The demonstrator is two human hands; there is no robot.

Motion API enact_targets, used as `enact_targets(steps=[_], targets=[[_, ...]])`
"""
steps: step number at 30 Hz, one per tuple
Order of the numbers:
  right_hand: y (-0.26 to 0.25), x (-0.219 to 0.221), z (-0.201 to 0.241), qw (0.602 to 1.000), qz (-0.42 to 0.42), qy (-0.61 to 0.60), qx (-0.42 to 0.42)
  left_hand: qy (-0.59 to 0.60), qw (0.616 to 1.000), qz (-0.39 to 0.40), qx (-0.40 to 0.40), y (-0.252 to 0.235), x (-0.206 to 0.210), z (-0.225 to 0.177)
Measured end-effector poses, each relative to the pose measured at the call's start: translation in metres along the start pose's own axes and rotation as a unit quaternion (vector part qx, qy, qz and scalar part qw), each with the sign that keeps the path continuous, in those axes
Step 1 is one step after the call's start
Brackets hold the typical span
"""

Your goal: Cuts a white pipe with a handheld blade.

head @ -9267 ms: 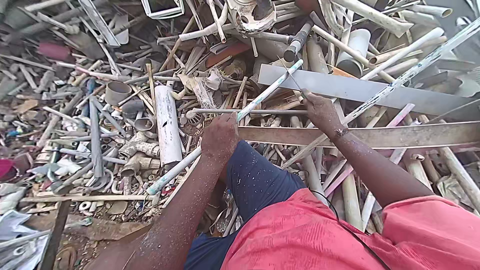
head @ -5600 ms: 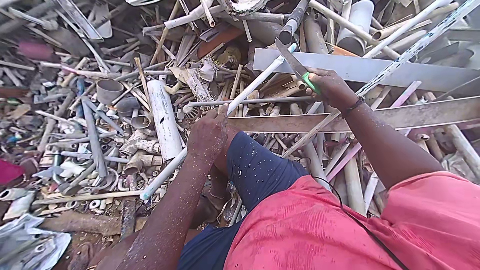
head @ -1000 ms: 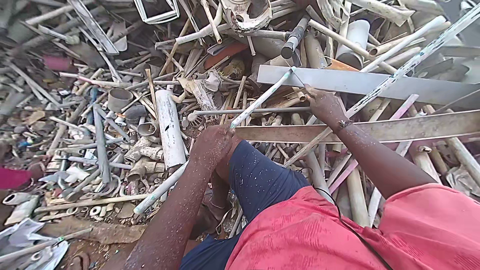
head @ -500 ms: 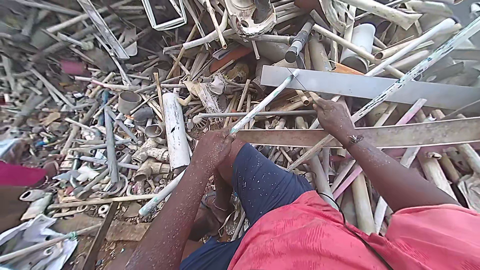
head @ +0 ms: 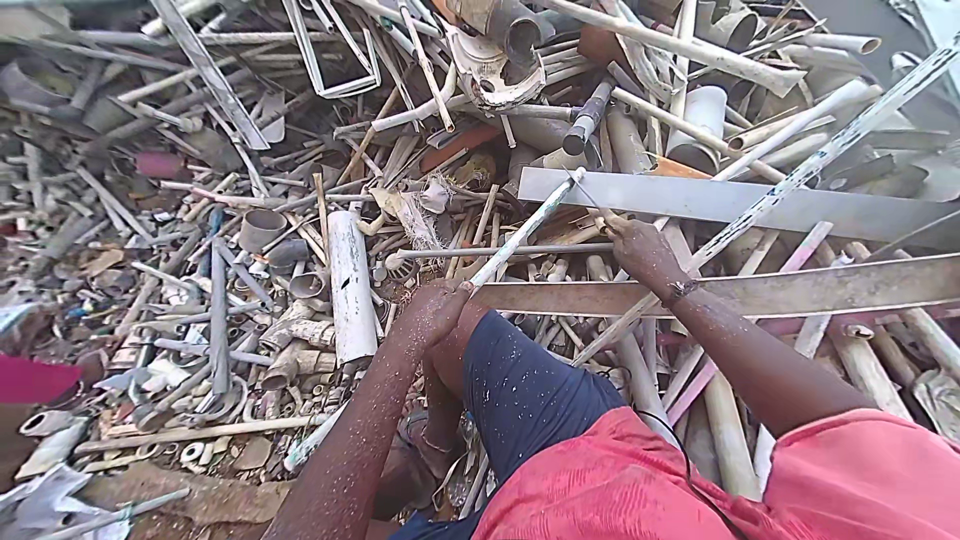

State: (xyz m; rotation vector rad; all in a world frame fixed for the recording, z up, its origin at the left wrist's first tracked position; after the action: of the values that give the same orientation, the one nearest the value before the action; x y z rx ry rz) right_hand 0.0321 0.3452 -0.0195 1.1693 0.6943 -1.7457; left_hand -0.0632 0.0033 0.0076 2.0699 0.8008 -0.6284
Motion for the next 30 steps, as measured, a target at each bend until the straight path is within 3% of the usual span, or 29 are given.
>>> enact_targets(steps=[5, 13, 17, 20, 25, 30], targets=[[-0.003, -0.013, -0.003, 0.999, -0.016, -0.035, 0.022, -0.052, 0.998, -0.014, 0.026, 0.004, -0.006, -0.005], [0.021, -0.007, 0.01, 0.999, -0.032, -0.026, -0.031, -0.129, 0.986, -0.086, 0.068, 0.004, -0.003, 0.006], [0.012, -0.01, 0.001, 0.999, -0.034, -0.037, 0.004, -0.099, 0.986, -0.098, 0.09, 0.0, 0.005, -0.002], [0.015, -0.009, 0.01, 0.999, -0.032, -0.027, -0.028, -0.093, 0.986, -0.098, 0.093, -0.004, 0.005, -0.005], [-0.005, -0.006, -0.011, 0.999, -0.025, -0.03, 0.011, -0.078, 0.993, -0.06, 0.068, -0.013, 0.007, -0.005], [0.01, -0.01, -0.015, 0.997, -0.033, -0.064, 0.021, -0.019, 0.998, -0.046, 0.024, -0.015, 0.0, 0.019]])
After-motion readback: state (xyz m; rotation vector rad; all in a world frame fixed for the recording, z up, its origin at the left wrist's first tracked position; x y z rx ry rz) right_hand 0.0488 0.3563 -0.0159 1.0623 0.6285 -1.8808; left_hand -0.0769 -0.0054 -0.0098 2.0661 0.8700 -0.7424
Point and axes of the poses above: each hand's wrist, its own y-axis away from the middle knuckle, its own x-axis out of the palm, z = x × y, the point moved 5 cm from there along -y, towards the middle knuckle, and after that the axes turned 6 degrees about z, right-handed, at the moved point
